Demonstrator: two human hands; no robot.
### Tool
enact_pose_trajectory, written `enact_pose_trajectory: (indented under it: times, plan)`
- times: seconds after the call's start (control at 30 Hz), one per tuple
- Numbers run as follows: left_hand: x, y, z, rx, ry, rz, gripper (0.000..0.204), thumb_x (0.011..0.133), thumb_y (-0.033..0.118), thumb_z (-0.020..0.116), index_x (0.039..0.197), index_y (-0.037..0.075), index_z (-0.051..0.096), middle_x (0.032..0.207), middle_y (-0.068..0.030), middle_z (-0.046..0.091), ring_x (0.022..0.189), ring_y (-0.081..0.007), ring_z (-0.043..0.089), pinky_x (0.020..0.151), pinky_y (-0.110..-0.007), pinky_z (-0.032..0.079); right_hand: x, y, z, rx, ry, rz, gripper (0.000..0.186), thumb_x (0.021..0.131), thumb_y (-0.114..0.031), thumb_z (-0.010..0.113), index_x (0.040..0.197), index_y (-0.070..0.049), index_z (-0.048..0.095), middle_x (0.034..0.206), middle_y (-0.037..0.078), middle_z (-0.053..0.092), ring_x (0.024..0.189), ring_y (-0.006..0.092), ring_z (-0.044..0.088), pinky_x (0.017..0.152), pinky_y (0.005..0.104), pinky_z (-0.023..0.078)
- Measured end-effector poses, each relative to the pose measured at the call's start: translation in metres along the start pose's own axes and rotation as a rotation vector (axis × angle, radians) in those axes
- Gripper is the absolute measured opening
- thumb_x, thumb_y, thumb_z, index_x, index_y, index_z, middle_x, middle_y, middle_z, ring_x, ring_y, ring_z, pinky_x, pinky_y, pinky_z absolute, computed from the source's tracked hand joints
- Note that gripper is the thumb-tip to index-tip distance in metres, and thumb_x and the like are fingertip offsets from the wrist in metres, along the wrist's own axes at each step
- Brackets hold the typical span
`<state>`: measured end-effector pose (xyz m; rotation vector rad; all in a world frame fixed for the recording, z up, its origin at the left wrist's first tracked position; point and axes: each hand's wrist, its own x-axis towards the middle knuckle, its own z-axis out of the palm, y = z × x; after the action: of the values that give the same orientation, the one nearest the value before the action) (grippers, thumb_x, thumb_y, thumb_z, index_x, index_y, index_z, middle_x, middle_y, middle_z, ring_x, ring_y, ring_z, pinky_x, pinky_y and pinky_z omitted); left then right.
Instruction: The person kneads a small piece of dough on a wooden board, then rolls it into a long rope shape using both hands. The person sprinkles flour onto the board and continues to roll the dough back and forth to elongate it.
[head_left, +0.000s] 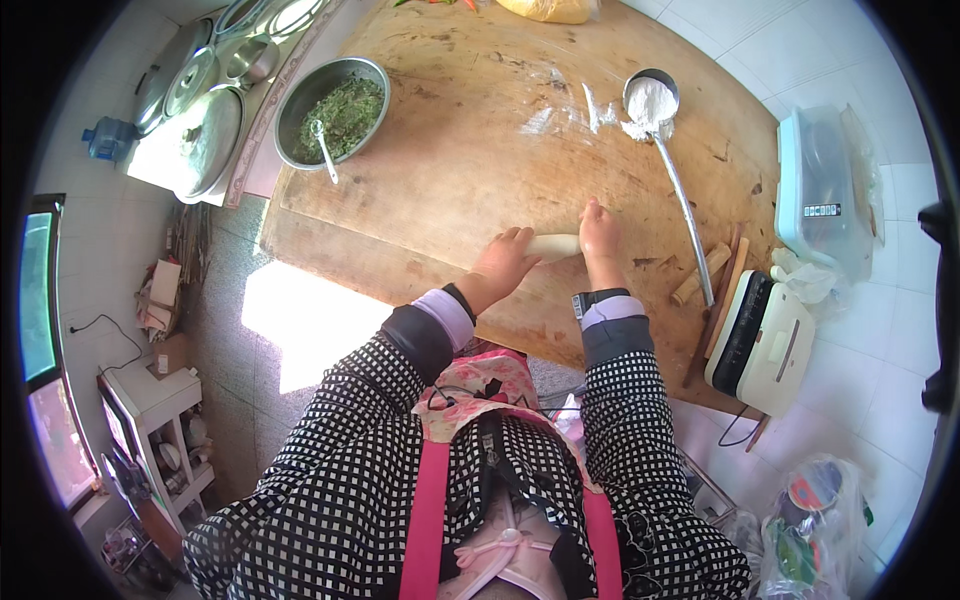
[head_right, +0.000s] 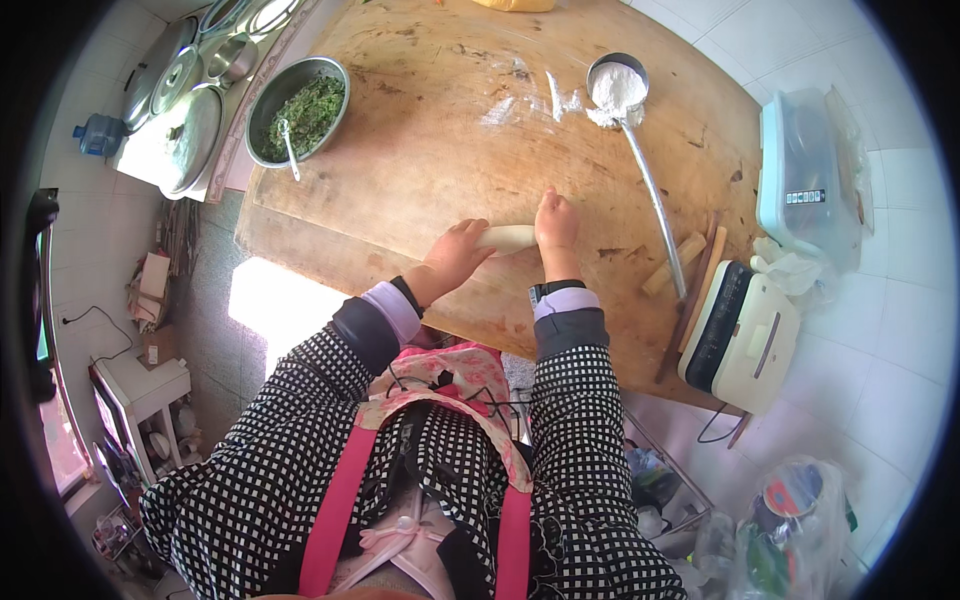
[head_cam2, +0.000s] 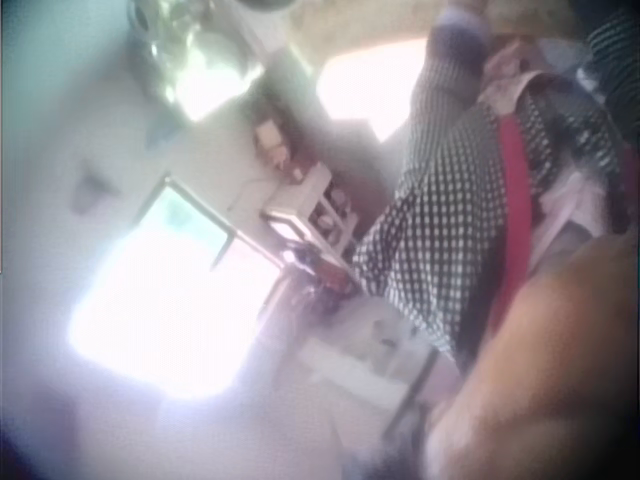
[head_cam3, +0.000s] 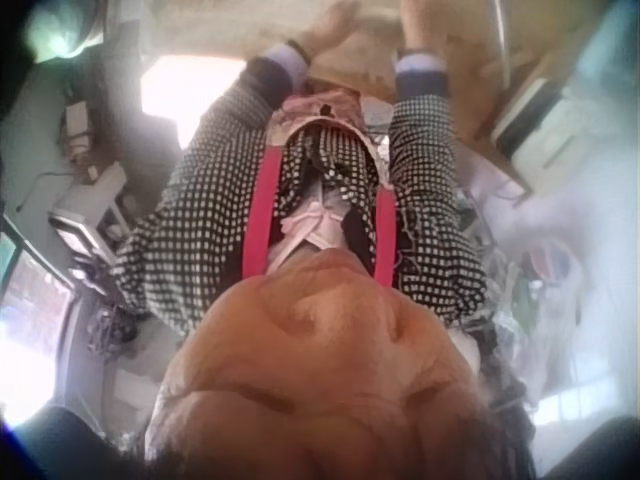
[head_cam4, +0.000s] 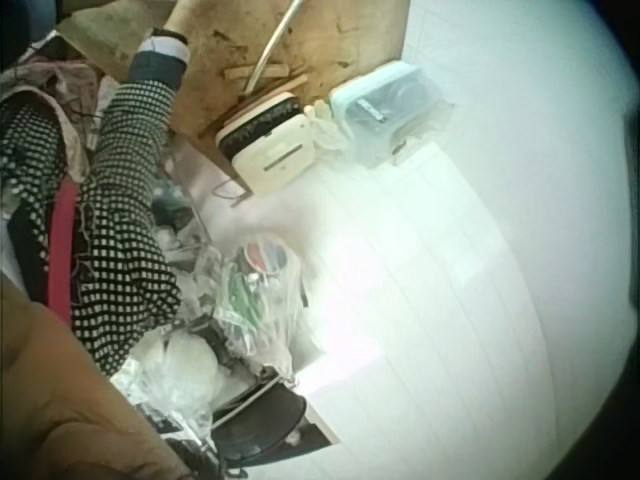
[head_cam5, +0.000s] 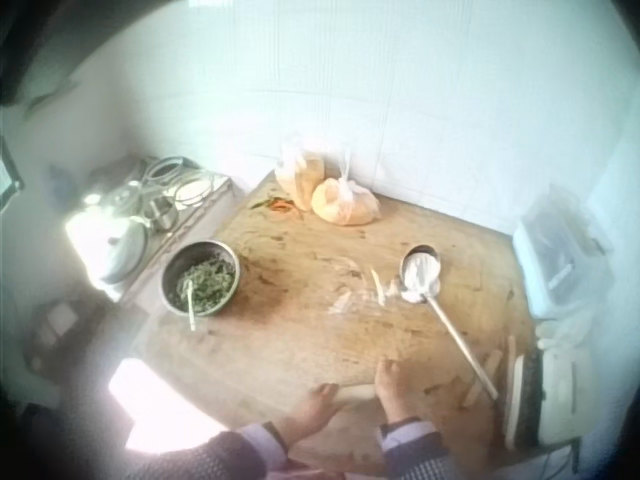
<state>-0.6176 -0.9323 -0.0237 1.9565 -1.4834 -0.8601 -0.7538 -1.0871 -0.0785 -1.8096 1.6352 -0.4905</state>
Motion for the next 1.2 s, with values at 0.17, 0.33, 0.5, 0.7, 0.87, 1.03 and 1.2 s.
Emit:
enact_pose_trajectory:
  times: [0.17, 0.33, 0.5, 0.7, 0.87, 1.03, 1.2]
  plan:
    - [0.003, -0.016, 0.0, -0.041, -0.024, -0.133, 0.044, 0.082, 0.022, 0.067, 0.118, 0.002, 0.051, 0.104, -0.0217, 0.06, 0.091, -0.0391, 0.062, 0.08, -0.045, 0.051, -0.012, -0.021, -0.015, 0.22, -0.112, 0.145, 0.042, 0.091, -0.036, 0.053, 0.073, -0.001, 0.067, 0.067, 0.009, 0.065, 0.064, 0.0205, 0.061, 0.066, 0.0342, 0.046]
    - [-0.007, -0.013, 0.023, -0.273, -0.015, -0.216, 0.042, 0.082, 0.025, 0.066, 0.114, 0.003, 0.049, 0.103, -0.024, 0.059, 0.094, -0.0422, 0.06, 0.079, -0.047, 0.049, -0.002, -0.044, -0.038, 0.249, -0.271, 0.174, 0.043, 0.089, -0.032, 0.06, 0.061, 0.001, 0.063, 0.06, 0.01, 0.064, 0.053, 0.0172, 0.059, 0.053, 0.0307, 0.045]
    - [-0.025, -0.006, 0.025, -0.015, -0.034, -0.146, 0.044, 0.081, 0.027, 0.068, 0.114, 0.003, 0.049, 0.102, -0.0242, 0.057, 0.091, -0.0425, 0.061, 0.078, -0.046, 0.051, -0.02, -0.044, 0.003, 0.039, -0.306, 0.134, 0.047, 0.089, -0.04, 0.055, 0.075, 0.005, 0.064, 0.071, 0.016, 0.065, 0.068, 0.0241, 0.063, 0.062, 0.0365, 0.046]
    - [-0.046, -0.049, -0.022, 0.091, -0.113, 0.035, 0.028, 0.088, 0.022, 0.059, 0.111, 0.005, 0.054, 0.1, -0.0202, 0.059, 0.09, -0.0389, 0.062, 0.076, -0.046, 0.051, -0.119, -0.075, 0.031, -0.335, -0.001, -0.369, 0.022, 0.087, -0.029, 0.057, 0.088, -0.008, 0.064, 0.092, 0.01, 0.063, 0.091, 0.0317, 0.059, 0.081, 0.0447, 0.045]
    - [-0.092, -0.14, -0.079, 0.015, 0.475, -0.082, 0.015, 0.093, 0.017, 0.051, 0.102, 0.007, 0.058, 0.093, -0.0157, 0.063, 0.079, -0.038, 0.063, 0.067, -0.045, 0.052, -0.161, -0.079, 0.048, -0.319, 0.488, -0.832, 0.007, 0.079, -0.015, 0.061, 0.085, -0.015, 0.058, 0.09, 0.003, 0.06, 0.086, 0.0257, 0.055, 0.081, 0.0417, 0.041]
    - [-0.102, -0.19, -0.098, 0.096, 0.625, -0.25, 0.011, 0.091, 0.012, 0.054, 0.098, 0.006, 0.06, 0.089, -0.0161, 0.064, 0.077, -0.0368, 0.063, 0.065, -0.041, 0.052, -0.1, -0.063, 0.063, -0.413, 0.266, -0.58, 0.006, 0.077, -0.012, 0.061, 0.081, -0.014, 0.057, 0.082, 0.005, 0.059, 0.079, 0.0283, 0.056, 0.071, 0.043, 0.042]
    - [-0.09, -0.194, -0.091, 0.197, 0.675, -0.263, 0.007, 0.088, 0.012, 0.056, 0.092, 0.008, 0.059, 0.085, -0.0122, 0.063, 0.069, -0.034, 0.063, 0.057, -0.042, 0.051, -0.051, -0.065, 0.068, -0.425, 0.267, -0.553, 0.006, 0.08, -0.013, 0.059, 0.078, -0.009, 0.057, 0.078, 0.011, 0.057, 0.078, 0.0324, 0.055, 0.065, 0.046, 0.044]
